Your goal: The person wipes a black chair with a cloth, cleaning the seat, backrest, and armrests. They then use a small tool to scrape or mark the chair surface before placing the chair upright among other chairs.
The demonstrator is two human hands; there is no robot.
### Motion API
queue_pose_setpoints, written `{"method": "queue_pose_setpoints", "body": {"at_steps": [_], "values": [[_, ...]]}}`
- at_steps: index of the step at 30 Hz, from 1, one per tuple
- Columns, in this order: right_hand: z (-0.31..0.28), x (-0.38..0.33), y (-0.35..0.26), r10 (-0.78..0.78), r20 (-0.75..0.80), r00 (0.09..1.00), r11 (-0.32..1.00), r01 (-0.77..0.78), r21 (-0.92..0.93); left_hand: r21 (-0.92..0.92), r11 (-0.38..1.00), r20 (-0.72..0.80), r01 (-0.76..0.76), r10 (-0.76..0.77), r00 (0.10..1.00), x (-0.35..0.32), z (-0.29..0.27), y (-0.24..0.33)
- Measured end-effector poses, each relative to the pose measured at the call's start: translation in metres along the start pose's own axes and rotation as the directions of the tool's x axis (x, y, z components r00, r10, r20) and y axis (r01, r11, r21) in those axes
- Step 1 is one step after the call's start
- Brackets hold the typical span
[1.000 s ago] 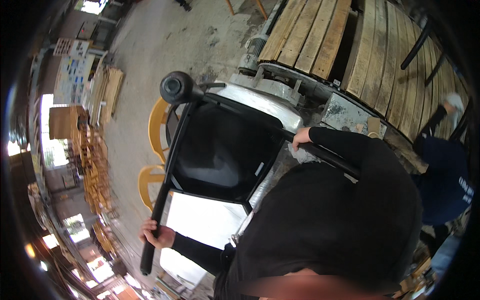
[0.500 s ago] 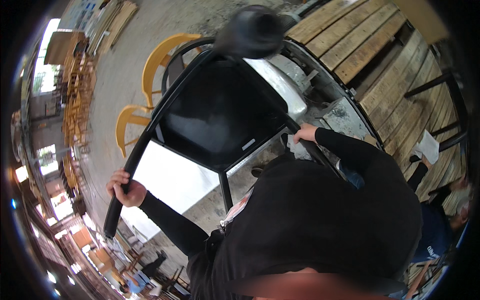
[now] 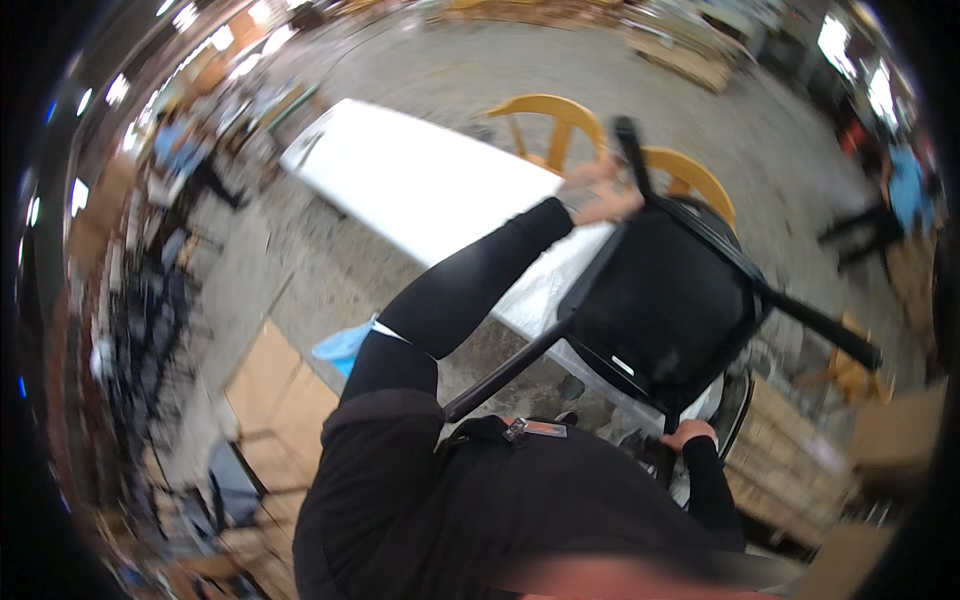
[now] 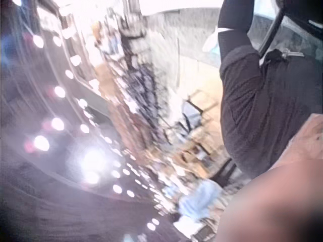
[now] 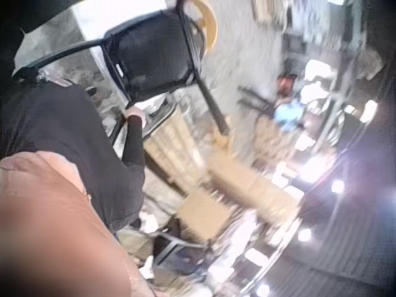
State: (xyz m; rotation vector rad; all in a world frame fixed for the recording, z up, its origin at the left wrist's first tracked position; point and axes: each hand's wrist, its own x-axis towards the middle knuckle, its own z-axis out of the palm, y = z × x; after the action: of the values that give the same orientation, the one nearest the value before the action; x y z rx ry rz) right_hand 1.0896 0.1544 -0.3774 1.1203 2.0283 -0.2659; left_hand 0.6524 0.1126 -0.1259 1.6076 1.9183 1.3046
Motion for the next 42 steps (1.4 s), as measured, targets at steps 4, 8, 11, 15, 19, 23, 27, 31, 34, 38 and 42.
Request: {"method": "queue_pose_setpoints", "body": {"at_steps": [4,8,11,15,19,23,27,31,34,38,42], "values": [[-0.085,-0.049,-0.065,-0.213,-0.334,0.918,0.956,0.267,0.123,-0.057,0.992,0.288,-0.113,0.125,0.949,-0.132,-0.067,0.048],[-0.144,-0.099,-0.176,-0.533,-0.610,0.585,0.681,0.725,0.101,0.328,0.866,0.258,-0.378,0.303,0.917,-0.260,-0.151,0.103],[-0.166,-0.127,-0.272,-0.675,-0.609,0.417,0.532,0.847,-0.010,0.545,0.759,0.522,-0.356,0.024,0.852,-0.329,-0.211,0.136],[-0.178,-0.142,-0.383,-0.708,-0.576,0.409,0.526,0.849,-0.043,-0.057,0.974,0.142,-0.219,0.225,0.964,-0.421,-0.243,0.167],[-0.189,-0.138,-0.459,-0.712,-0.566,0.416,0.506,0.863,-0.002,-0.459,0.819,-0.504,-0.344,0.079,0.860,-0.485,-0.267,0.194],[-0.209,-0.112,-0.500,-0.670,-0.566,0.480,0.579,0.815,0.005,-0.610,0.775,-0.458,-0.166,-0.174,0.872,-0.512,-0.307,0.182],[-0.224,-0.068,-0.541,-0.628,-0.550,0.551,0.644,0.764,0.030,-0.603,0.797,-0.243,-0.023,-0.156,0.957,-0.519,-0.359,0.130],[-0.249,-0.020,-0.600,-0.650,-0.481,0.589,0.602,0.785,0.146,-0.641,0.758,-0.214,-0.118,-0.029,0.976,-0.512,-0.429,0.049],[-0.284,0.009,-0.668,-0.744,-0.405,0.531,0.478,0.847,0.231,-0.632,0.753,-0.308,-0.184,-0.026,0.951,-0.525,-0.517,-0.023],[-0.367,0.033,-0.780,-0.742,-0.395,0.542,0.485,0.841,0.242,-0.571,0.820,-0.712,0.030,-0.513,0.479,-0.582,-0.592,-0.174],[-0.470,0.059,-0.903,-0.713,-0.436,0.550,0.232,0.771,0.594,-0.943,0.237,-0.322,0.235,-0.830,-0.455,-0.665,-0.538,-0.328]]}}
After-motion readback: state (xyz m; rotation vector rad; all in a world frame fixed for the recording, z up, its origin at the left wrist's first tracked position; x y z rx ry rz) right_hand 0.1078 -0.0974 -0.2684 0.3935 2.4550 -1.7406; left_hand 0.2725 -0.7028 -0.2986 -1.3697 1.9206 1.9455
